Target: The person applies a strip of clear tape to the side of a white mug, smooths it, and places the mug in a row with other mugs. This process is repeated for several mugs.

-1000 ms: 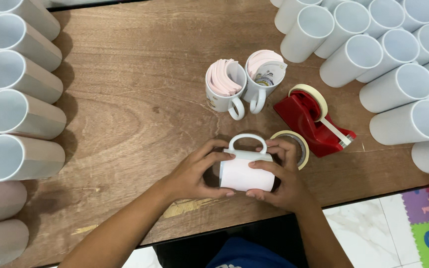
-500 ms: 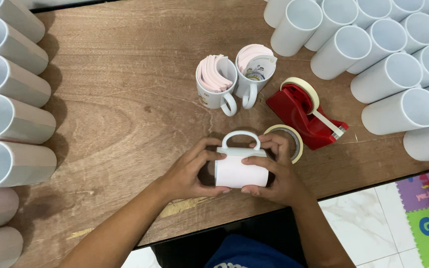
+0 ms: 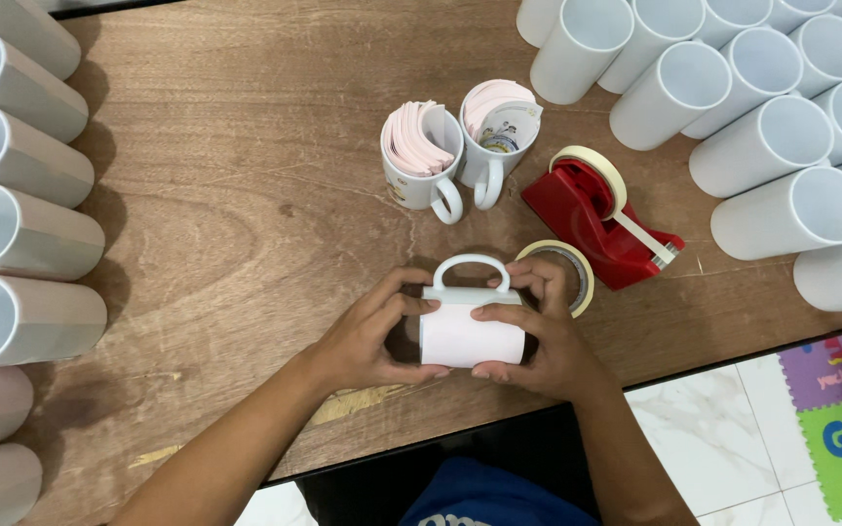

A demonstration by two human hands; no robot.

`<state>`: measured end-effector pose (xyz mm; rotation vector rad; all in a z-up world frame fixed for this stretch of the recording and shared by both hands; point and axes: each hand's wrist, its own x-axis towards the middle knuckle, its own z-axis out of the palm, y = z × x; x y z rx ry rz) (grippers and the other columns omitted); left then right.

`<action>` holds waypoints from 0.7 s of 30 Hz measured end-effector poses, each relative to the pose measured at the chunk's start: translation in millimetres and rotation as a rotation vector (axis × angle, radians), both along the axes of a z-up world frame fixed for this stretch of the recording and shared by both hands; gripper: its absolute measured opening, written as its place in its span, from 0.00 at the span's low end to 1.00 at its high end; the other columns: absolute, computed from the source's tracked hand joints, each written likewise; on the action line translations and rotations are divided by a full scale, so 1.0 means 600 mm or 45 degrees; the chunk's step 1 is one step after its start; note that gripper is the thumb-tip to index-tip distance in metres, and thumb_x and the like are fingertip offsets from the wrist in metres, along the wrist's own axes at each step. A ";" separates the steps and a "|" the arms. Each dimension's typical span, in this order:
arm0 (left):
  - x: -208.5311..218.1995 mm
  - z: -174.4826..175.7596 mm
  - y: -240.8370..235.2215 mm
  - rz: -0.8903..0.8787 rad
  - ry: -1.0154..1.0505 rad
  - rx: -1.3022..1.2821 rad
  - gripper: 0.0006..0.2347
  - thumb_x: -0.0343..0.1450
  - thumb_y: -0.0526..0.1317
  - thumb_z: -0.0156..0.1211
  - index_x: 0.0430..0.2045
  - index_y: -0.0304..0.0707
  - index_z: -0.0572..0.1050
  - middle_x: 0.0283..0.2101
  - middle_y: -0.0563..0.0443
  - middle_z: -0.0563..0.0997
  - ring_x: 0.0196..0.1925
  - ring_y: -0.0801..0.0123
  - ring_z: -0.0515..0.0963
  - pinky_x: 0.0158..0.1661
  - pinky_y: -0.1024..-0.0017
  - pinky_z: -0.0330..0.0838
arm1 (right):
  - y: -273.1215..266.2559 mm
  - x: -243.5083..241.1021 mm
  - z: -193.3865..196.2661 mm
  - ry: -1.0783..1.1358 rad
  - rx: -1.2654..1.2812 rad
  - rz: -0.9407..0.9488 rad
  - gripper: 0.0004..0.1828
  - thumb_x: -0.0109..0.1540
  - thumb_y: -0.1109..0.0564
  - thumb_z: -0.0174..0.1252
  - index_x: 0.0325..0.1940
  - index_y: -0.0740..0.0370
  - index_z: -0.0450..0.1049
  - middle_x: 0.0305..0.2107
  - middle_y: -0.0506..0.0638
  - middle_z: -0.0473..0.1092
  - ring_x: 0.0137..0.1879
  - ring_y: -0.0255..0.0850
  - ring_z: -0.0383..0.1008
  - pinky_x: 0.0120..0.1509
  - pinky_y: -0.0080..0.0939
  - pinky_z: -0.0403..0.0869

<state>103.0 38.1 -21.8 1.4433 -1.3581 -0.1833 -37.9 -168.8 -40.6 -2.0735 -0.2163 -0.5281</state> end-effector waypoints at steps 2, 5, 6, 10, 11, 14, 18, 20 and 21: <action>0.000 0.001 0.000 -0.002 -0.002 -0.007 0.23 0.57 0.43 0.73 0.40 0.33 0.70 0.47 0.35 0.72 0.46 0.44 0.77 0.46 0.53 0.73 | 0.000 -0.001 -0.002 -0.002 0.008 0.005 0.31 0.42 0.47 0.76 0.46 0.55 0.76 0.52 0.62 0.51 0.54 0.59 0.68 0.64 0.62 0.62; 0.000 0.002 0.000 -0.002 -0.006 -0.008 0.23 0.57 0.43 0.73 0.40 0.33 0.70 0.47 0.34 0.72 0.46 0.43 0.77 0.46 0.52 0.72 | -0.002 -0.001 -0.005 -0.024 0.017 0.007 0.31 0.41 0.47 0.76 0.46 0.55 0.77 0.52 0.62 0.51 0.53 0.58 0.69 0.64 0.62 0.62; -0.001 0.002 0.000 -0.001 -0.009 -0.001 0.23 0.57 0.43 0.73 0.40 0.32 0.70 0.47 0.33 0.72 0.46 0.42 0.77 0.46 0.52 0.73 | -0.002 -0.001 -0.006 -0.043 0.019 0.003 0.31 0.41 0.47 0.77 0.45 0.55 0.77 0.52 0.61 0.51 0.53 0.58 0.69 0.63 0.62 0.63; 0.001 0.004 0.000 -0.002 -0.054 0.002 0.23 0.57 0.43 0.73 0.39 0.32 0.70 0.47 0.33 0.72 0.46 0.41 0.76 0.45 0.50 0.73 | 0.002 -0.001 -0.006 -0.073 0.015 0.001 0.31 0.42 0.46 0.76 0.45 0.55 0.76 0.52 0.61 0.51 0.53 0.57 0.69 0.63 0.60 0.63; 0.000 0.004 0.000 0.007 -0.070 0.001 0.22 0.57 0.43 0.72 0.39 0.32 0.71 0.48 0.33 0.72 0.46 0.41 0.77 0.45 0.51 0.73 | 0.002 -0.003 -0.008 -0.080 0.014 -0.001 0.31 0.42 0.46 0.76 0.45 0.55 0.76 0.53 0.61 0.51 0.54 0.57 0.69 0.63 0.60 0.63; 0.000 0.005 0.001 -0.001 -0.078 -0.013 0.22 0.57 0.42 0.72 0.39 0.32 0.71 0.48 0.33 0.72 0.45 0.41 0.77 0.45 0.51 0.74 | 0.001 -0.004 -0.013 -0.096 0.016 0.003 0.30 0.41 0.47 0.76 0.44 0.56 0.77 0.53 0.61 0.51 0.53 0.57 0.69 0.63 0.60 0.64; -0.001 0.005 0.001 -0.013 -0.078 -0.007 0.22 0.57 0.42 0.72 0.39 0.31 0.71 0.48 0.33 0.72 0.46 0.41 0.77 0.46 0.52 0.74 | 0.002 -0.005 -0.014 -0.131 0.007 -0.011 0.30 0.41 0.47 0.76 0.44 0.56 0.77 0.52 0.60 0.51 0.53 0.57 0.69 0.63 0.60 0.64; -0.001 0.009 0.001 -0.014 -0.079 -0.001 0.22 0.56 0.42 0.72 0.39 0.31 0.70 0.48 0.32 0.72 0.46 0.40 0.77 0.46 0.52 0.74 | 0.002 -0.004 -0.014 -0.135 0.004 -0.005 0.31 0.40 0.47 0.77 0.44 0.57 0.77 0.52 0.60 0.51 0.53 0.57 0.69 0.63 0.60 0.64; 0.000 0.011 0.000 -0.019 -0.082 0.005 0.22 0.56 0.41 0.72 0.39 0.31 0.70 0.48 0.32 0.72 0.45 0.40 0.77 0.45 0.51 0.74 | 0.001 -0.004 -0.014 -0.141 0.000 -0.002 0.31 0.40 0.47 0.77 0.43 0.57 0.77 0.52 0.60 0.51 0.53 0.57 0.69 0.62 0.60 0.64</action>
